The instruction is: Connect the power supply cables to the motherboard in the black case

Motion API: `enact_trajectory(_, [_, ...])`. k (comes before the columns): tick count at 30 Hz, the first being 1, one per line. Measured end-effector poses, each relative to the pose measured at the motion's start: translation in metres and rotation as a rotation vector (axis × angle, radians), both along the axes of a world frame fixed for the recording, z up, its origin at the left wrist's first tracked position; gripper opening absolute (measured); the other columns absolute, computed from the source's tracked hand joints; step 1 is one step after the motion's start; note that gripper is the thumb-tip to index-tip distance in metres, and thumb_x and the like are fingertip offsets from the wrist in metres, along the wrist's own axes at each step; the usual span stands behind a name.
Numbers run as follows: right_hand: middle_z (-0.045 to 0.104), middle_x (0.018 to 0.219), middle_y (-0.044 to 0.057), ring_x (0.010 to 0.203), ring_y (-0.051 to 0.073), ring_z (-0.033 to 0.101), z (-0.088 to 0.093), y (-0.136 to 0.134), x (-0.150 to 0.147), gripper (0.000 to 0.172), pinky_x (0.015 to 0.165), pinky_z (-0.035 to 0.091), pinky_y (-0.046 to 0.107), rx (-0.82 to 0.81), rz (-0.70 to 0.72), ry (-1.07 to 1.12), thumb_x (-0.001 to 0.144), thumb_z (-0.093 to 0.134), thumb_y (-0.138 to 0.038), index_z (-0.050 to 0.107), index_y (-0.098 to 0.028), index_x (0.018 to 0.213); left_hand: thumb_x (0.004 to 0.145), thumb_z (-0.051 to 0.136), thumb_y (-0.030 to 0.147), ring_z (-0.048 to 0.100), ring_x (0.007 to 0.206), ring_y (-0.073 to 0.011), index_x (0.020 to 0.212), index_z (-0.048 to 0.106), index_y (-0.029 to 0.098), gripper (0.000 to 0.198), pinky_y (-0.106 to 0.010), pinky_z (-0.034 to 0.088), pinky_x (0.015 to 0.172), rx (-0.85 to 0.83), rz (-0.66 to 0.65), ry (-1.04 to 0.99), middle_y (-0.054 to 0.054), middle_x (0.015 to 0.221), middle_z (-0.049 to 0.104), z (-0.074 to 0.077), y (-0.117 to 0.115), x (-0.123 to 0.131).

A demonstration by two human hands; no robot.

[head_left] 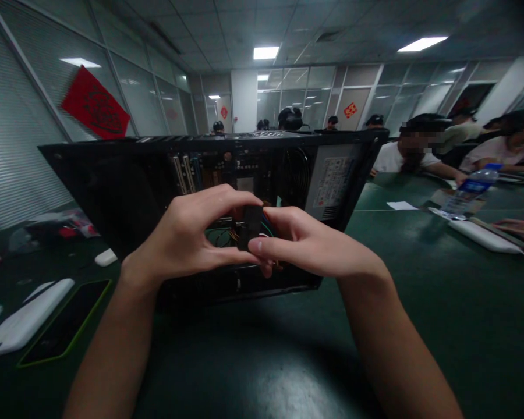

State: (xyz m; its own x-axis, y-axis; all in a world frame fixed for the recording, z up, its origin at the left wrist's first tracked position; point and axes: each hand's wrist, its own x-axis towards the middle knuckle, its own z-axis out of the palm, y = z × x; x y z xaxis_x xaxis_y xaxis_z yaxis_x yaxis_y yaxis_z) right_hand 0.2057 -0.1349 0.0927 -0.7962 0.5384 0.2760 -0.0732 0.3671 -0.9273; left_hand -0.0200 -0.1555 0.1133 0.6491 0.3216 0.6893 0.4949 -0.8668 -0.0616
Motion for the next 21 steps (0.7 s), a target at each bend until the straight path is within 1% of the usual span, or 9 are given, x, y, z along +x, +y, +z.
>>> enact_trajectory(6, [0.062, 0.072, -0.004, 0.066, 0.012, 0.062, 0.004, -0.011, -0.005, 0.016, 0.06, 0.053, 0.021, -0.006, -0.032, -0.011, 0.087, 0.072, -0.028, 0.061, -0.017, 0.091, 0.087, 0.082, 0.048, 0.074, 0.091, -0.0204, 0.122, 0.069, 0.023, 0.045, -0.029, 0.059, 0.082, -0.023, -0.022, 0.009, -0.007, 0.107, 0.077, 0.0, -0.003, 0.003])
enact_trajectory(11, [0.06, 0.071, -0.005, 0.065, 0.011, 0.06, 0.005, -0.011, -0.005, 0.018, 0.058, 0.053, 0.021, -0.02, -0.003, -0.035, 0.085, 0.072, -0.031, 0.059, -0.019, 0.087, 0.085, 0.082, 0.054, 0.075, 0.092, -0.0211, 0.124, 0.069, 0.023, 0.052, -0.03, 0.061, 0.084, -0.048, -0.012, 0.002, -0.009, 0.107, 0.077, -0.001, -0.004, 0.002])
enact_trajectory(15, [0.061, 0.073, -0.004, 0.065, 0.011, 0.06, 0.003, -0.009, -0.004, 0.013, 0.059, 0.052, 0.021, -0.013, -0.003, -0.039, 0.083, 0.068, -0.026, 0.059, -0.018, 0.088, 0.084, 0.083, 0.055, 0.075, 0.094, -0.0217, 0.124, 0.069, 0.022, 0.054, -0.03, 0.061, 0.085, -0.047, -0.014, 0.005, -0.009, 0.108, 0.078, -0.001, -0.005, 0.001])
enact_trajectory(21, [0.061, 0.071, -0.005, 0.066, 0.012, 0.061, 0.006, -0.012, -0.003, 0.007, 0.06, 0.051, 0.021, 0.024, -0.055, -0.061, 0.083, 0.064, -0.021, 0.058, -0.019, 0.086, 0.087, 0.083, 0.046, 0.076, 0.095, -0.0205, 0.124, 0.068, 0.022, 0.046, -0.03, 0.061, 0.086, -0.04, -0.045, 0.001, -0.008, 0.111, 0.078, -0.001, -0.003, 0.004])
